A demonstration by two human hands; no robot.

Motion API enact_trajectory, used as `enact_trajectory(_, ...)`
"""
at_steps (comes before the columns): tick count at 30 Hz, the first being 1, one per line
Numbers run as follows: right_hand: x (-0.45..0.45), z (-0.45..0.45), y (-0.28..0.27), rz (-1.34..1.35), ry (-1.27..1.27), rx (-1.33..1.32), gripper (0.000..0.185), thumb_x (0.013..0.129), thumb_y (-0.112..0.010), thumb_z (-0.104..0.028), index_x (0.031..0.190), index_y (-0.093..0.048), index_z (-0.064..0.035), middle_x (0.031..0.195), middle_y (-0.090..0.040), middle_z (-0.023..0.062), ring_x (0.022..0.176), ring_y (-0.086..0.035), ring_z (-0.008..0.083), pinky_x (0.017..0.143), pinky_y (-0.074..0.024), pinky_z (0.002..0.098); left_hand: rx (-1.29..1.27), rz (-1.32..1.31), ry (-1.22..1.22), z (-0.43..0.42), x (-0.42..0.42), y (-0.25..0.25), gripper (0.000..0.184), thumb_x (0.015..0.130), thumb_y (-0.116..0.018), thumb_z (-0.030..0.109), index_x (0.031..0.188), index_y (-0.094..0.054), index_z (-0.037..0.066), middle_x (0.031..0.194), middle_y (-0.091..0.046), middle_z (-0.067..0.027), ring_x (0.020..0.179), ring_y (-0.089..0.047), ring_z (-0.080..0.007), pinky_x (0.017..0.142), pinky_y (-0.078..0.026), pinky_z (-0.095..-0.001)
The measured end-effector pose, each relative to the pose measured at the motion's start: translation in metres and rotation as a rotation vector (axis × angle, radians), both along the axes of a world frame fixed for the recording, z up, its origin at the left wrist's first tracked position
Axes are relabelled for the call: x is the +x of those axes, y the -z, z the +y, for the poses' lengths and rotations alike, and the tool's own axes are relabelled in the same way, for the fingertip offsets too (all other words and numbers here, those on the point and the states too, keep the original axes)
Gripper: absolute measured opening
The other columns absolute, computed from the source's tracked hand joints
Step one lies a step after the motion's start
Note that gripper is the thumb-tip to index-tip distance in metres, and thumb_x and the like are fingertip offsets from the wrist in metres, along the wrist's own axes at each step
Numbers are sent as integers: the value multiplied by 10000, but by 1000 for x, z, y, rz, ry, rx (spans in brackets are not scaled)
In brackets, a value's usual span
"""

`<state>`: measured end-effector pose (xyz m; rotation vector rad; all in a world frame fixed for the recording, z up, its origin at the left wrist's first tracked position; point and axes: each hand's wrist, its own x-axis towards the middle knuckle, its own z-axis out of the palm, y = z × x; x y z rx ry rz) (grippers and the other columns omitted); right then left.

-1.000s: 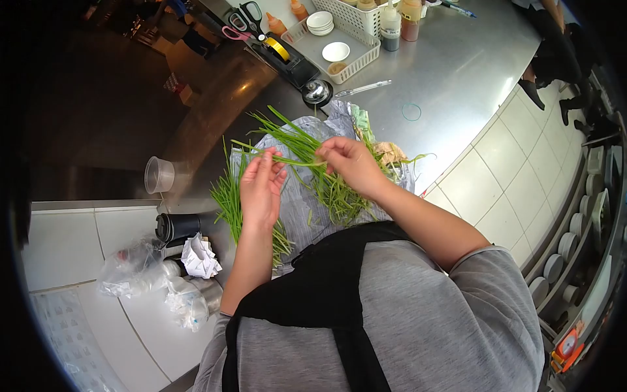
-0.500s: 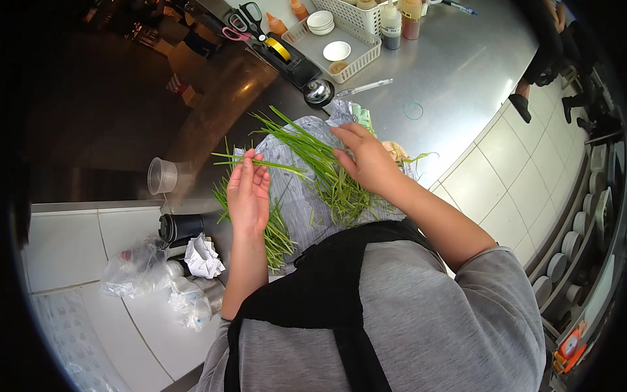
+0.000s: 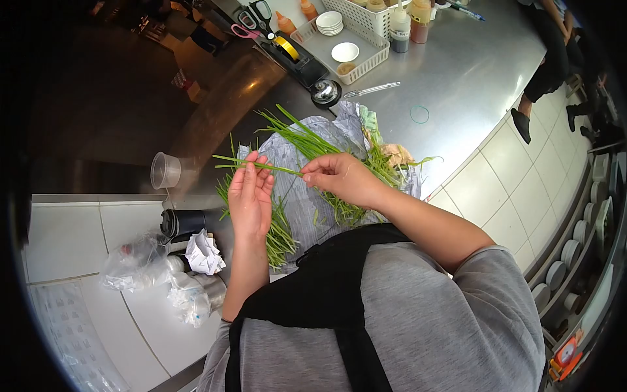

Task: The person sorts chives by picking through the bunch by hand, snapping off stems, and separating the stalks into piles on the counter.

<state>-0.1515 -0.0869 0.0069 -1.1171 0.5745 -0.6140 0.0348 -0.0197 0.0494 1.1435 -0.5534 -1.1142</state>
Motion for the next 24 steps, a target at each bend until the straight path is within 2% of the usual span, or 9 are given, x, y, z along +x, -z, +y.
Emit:
enact_trajectory(9, -10, -18, 6, 255, 81, -315, 124, 885, -609, -62, 992, -648, -12, 856, -646, 14, 754, -556, 53, 686, -454, 216, 14, -145, -69, 28, 51, 16, 275, 961, -529, 156, 1183, -565, -3, 973, -620, -37, 819, -572, -83, 720, -472, -210)
enact_trajectory(11, -21, -36, 9, 331, 192, -418, 110, 881, -608, -54, 973, -652, -15, 837, -641, 7, 737, -546, 48, 665, -449, 217, 312, -619, -32, 41, 74, 22, 313, 922, -592, 153, 1197, -577, 3, 919, -624, -42, 836, -579, -89, 699, -469, -217)
enact_trajectory(12, -27, -43, 10, 357, 284, -473, 112, 857, -620, -56, 957, -655, -19, 811, -644, 35, 695, -558, 91, 638, -462, 245, 316, -619, -32, 49, 88, 31, 313, 922, -592, 153, 1197, -577, 3, 919, -624, -42, 836, -579, -89, 699, -469, -217)
enact_trajectory(14, -30, -52, 12, 386, 373, -526, 116, 833, -631, -57, 941, -658, -24, 785, -648, 63, 653, -570, 134, 611, -475, 273, 617, -969, 38, 64, 106, 50, 411, 847, -682, 175, 1209, -578, 10, 961, -601, -104, 881, -595, -175, 733, -479, -283)
enact_trajectory(15, -30, -56, 14, 444, 373, -641, 117, 817, -627, -51, 928, -656, -23, 794, -648, 81, 659, -583, 170, 619, -482, 297, 619, -966, 38, 68, 103, 52, 411, 847, -682, 175, 1209, -578, 10, 961, -601, -104, 881, -595, -175, 733, -479, -283)
enact_trajectory(17, -26, -59, 22, 500, 373, -758, 119, 802, -624, -44, 915, -653, -23, 802, -649, 98, 665, -597, 207, 627, -488, 322, 474, -1667, -92, 73, 94, 56, 505, 782, -734, 185, 1224, -561, 13, 1074, -542, -173, 954, -573, -285, 797, -473, -355)
enact_trajectory(18, -20, -59, 33, 541, 305, -860, 116, 792, -619, -63, 895, -651, -21, 813, -645, 115, 696, -609, 244, 650, -495, 348, 470, -1623, -108, 70, 83, 47, 544, 758, -749, 185, 1234, -548, 15, 1164, -480, -200, 1010, -533, -347, 843, -455, -389)
enact_trajectory(22, 12, -58, 71, 813, 159, -1202, 141, 785, -603, -136, 846, -642, -15, 836, -634, 142, 787, -629, 309, 724, -507, 396, 243, -1738, -90, 56, 48, 31, 550, 754, -751, 164, 1243, -540, 29, 1166, -482, -190, 1013, -532, -341, 853, -451, -378)
enact_trajectory(24, 24, -64, 97, 874, 170, -1270, 153, 791, -598, -156, 840, -641, -17, 831, -629, 143, 796, -627, 315, 733, -509, 392, 169, -1594, 46, 48, 29, 28, 511, 751, -749, 142, 1216, -563, 42, 1153, -496, -170, 1017, -535, -333, 859, -451, -373)
